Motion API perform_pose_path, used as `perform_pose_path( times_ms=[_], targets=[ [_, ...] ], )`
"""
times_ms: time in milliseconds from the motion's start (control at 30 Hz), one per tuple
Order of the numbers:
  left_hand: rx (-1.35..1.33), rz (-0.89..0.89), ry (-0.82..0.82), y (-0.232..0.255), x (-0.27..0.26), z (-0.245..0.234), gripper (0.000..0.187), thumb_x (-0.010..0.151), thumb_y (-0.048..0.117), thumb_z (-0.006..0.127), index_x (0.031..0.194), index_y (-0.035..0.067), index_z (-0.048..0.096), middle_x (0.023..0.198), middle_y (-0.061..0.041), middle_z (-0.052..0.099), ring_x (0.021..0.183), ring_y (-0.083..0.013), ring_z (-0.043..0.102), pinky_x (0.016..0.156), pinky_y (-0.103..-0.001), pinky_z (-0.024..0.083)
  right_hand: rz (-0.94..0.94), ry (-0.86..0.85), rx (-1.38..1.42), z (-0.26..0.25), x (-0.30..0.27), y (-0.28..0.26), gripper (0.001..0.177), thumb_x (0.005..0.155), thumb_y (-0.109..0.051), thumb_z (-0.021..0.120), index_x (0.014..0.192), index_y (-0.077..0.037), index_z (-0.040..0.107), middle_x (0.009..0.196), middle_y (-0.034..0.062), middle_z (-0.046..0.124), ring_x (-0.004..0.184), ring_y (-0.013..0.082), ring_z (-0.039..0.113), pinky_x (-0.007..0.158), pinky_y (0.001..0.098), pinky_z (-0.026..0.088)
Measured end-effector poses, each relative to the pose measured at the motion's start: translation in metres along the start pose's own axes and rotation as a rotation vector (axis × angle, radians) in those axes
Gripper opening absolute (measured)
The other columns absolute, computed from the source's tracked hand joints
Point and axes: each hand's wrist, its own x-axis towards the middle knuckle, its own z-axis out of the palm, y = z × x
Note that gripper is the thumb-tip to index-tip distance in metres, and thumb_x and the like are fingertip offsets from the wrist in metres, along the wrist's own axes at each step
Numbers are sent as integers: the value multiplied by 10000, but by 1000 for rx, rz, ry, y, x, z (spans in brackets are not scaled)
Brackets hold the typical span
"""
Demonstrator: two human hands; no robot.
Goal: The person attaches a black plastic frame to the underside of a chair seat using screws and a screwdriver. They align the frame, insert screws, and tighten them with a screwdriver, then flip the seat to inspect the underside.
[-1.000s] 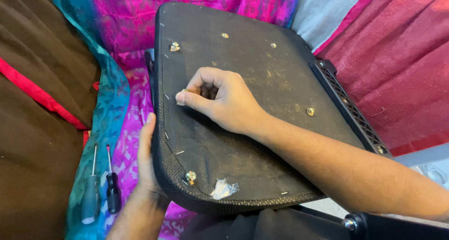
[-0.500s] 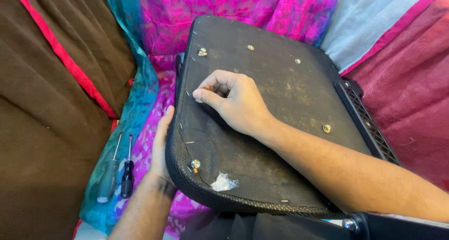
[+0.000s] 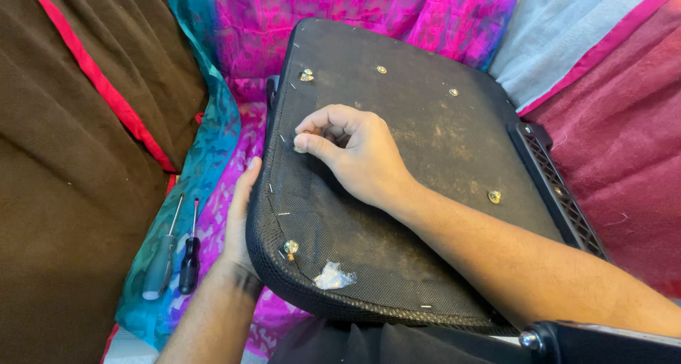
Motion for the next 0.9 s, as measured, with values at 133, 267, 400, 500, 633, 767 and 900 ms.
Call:
perform_pose_path(
  times_ms=[133,267,400,500,633,767,900],
  targets=[
    [-10,-19,18,0,1,-2,625,955,540,516,1290,32,657,1177,-165,728,990,-265,726,902,-407,579,-104,-4,148,0,1,9,202,992,-88,657,1161,-12,738,1006,42,782,925,90,737,843,236,591],
    [8,-9,24,0,2,-3,605,970,531,528,1280,30,666,1166,-165,731,984,-262,722,900,-409,576,-112,-20,168,0,1,12,200,1001,-82,655,1175,-7,720,1021,37,782,937,84,729,854,240,581],
    [4,-28,24,2,3,-5,594,976,528,527,1262,27,672,1150,-165,735,968,-267,728,893,-413,582,-71,-17,167,0,0,12,194,995,-81,669,1170,-12,717,982,36,772,884,76,711,817,236,573],
    [18,-22,20,4,3,-6,584,992,515,522,1275,25,665,1164,-167,732,980,-268,728,899,-414,583,-72,-11,180,1,0,12,185,995,-76,675,1165,-14,714,979,34,768,881,72,707,814,235,568],
    [35,-23,-37,6,1,-2,649,1000,576,495,1317,31,649,1200,-176,724,1011,-270,720,911,-426,576,-78,-8,186,1,-1,13,175,996,-73,676,1159,-21,711,978,30,767,887,70,710,822,234,567],
    [69,-88,-65,13,-1,1,796,933,694,444,1313,22,639,1209,-190,724,1024,-276,730,896,-428,588,-89,3,183,2,-2,13,170,995,-69,679,1154,-21,712,985,27,765,894,66,706,830,232,567],
    [147,-120,-65,24,4,3,826,916,715,439,1329,24,627,1230,-187,718,1049,-275,725,905,-422,593,-67,2,204,3,-1,12,170,994,-69,675,1153,-20,710,974,25,760,883,61,698,812,230,561]
  ],
)
